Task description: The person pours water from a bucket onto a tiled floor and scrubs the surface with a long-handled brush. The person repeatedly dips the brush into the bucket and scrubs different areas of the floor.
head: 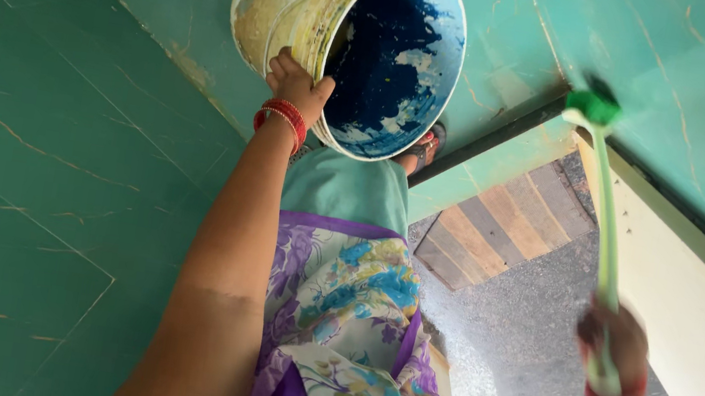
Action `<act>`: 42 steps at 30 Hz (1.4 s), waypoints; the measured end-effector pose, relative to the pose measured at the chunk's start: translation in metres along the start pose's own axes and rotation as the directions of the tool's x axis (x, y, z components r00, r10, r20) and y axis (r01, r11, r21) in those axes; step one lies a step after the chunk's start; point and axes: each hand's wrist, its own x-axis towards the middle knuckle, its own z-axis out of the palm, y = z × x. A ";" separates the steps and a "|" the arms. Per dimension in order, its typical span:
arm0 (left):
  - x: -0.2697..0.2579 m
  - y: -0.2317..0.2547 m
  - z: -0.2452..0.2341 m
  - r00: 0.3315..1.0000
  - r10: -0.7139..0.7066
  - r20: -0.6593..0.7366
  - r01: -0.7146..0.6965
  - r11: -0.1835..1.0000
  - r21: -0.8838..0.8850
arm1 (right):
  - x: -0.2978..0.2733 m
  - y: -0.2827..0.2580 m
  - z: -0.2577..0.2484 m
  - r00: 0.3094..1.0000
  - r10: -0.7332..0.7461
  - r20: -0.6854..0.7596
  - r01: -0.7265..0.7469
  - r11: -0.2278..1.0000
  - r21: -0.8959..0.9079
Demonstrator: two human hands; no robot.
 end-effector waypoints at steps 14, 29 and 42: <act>-0.010 0.020 -0.001 0.999 -0.029 0.027 0.029 1.000 -0.008 | 0.145 -0.014 0.081 0.824 0.004 0.566 -0.443 0.627 0.640; -0.011 0.003 -0.009 1.000 -0.003 -0.013 0.002 0.999 -0.044 | 0.111 -0.012 0.055 0.870 0.107 0.481 -0.330 0.850 0.409; -0.008 -0.010 -0.027 0.999 -0.031 0.019 0.034 0.986 -0.165 | -0.001 -0.041 0.043 0.989 -0.030 0.143 0.006 0.985 0.172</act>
